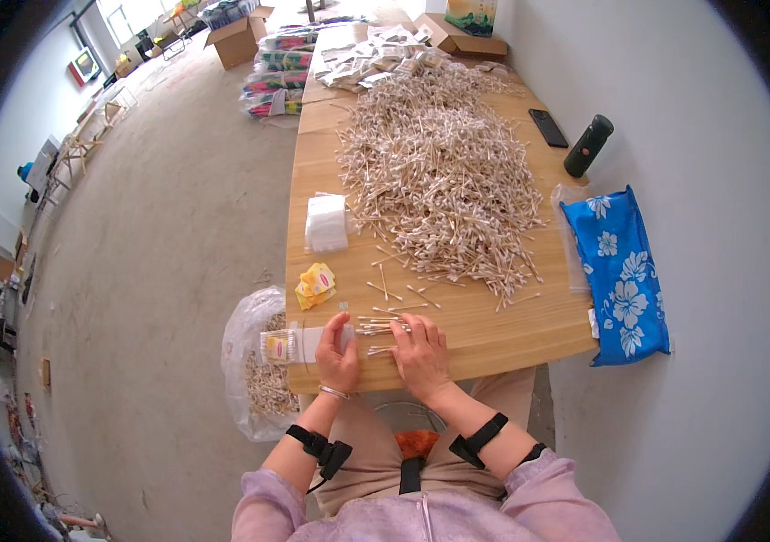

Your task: Picking cotton swabs from a bag and a pile on the table and placing them into a plastic box.

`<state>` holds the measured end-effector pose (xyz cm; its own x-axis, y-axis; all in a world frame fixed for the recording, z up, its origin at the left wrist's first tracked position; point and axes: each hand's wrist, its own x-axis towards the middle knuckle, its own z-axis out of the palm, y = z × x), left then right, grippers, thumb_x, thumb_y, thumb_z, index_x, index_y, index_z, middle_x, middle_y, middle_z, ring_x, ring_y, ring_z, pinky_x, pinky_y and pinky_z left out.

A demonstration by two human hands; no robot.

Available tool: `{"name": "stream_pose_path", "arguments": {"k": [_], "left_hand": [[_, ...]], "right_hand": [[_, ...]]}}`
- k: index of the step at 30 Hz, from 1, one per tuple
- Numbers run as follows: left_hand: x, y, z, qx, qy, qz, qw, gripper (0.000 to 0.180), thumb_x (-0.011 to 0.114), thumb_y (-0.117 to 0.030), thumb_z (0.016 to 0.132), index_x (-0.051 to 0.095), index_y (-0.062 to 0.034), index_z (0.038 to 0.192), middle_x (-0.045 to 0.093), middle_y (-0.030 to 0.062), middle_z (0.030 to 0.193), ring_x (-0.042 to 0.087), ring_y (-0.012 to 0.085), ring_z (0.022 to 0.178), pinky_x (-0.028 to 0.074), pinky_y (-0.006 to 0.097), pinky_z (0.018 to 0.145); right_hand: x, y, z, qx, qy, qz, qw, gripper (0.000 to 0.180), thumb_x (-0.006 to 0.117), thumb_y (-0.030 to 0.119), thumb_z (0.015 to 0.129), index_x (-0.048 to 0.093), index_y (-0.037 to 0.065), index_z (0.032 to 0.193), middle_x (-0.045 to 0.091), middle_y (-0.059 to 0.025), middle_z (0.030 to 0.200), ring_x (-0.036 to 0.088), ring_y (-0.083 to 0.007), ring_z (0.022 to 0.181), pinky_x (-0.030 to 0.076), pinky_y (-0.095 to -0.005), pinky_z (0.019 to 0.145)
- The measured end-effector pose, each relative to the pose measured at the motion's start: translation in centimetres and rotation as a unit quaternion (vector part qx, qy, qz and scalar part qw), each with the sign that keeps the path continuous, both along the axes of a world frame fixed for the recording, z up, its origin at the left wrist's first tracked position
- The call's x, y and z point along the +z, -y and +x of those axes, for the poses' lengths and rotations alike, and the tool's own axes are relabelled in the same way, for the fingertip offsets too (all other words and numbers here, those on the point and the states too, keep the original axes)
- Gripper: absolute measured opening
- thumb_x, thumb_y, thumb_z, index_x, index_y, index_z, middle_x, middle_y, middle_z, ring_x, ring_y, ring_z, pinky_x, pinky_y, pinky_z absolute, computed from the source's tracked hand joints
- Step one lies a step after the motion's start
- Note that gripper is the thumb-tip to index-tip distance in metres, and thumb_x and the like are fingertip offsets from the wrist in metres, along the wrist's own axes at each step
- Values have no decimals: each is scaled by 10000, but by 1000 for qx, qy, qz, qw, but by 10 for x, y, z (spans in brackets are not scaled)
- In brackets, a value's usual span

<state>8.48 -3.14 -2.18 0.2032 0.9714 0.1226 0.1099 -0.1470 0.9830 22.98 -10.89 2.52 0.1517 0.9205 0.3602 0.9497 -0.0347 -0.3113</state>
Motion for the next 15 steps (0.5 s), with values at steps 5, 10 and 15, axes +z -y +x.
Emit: {"name": "stream_pose_path", "arguments": {"k": [5,10,15], "left_hand": [[-6,1,3,9,-1,21,1000,443,518,105,787,522,27,1223,587,142,1190,555,232,1144,414,324,1003],[-11,0,0,31,28,28,999,416,526,77,794,543,18,1206,615,149,1160,586,249,1105,444,330,963],[-4,-1,3,26,22,23,999,415,526,86,803,537,22,1213,608,149,1169,578,242,1117,437,324,977]], "right_hand": [[-12,-12,5,0,42,-31,999,625,684,253,768,466,17,1304,406,-146,1381,340,-313,1307,299,-435,1049],[-22,3,-9,73,34,-144,986,813,607,422,832,293,-65,1404,261,-216,1486,198,-359,1404,156,-473,1144],[-18,7,-10,75,39,-179,980,914,547,531,849,187,-64,1443,159,-237,1521,132,-367,1426,92,-483,1155]]}}
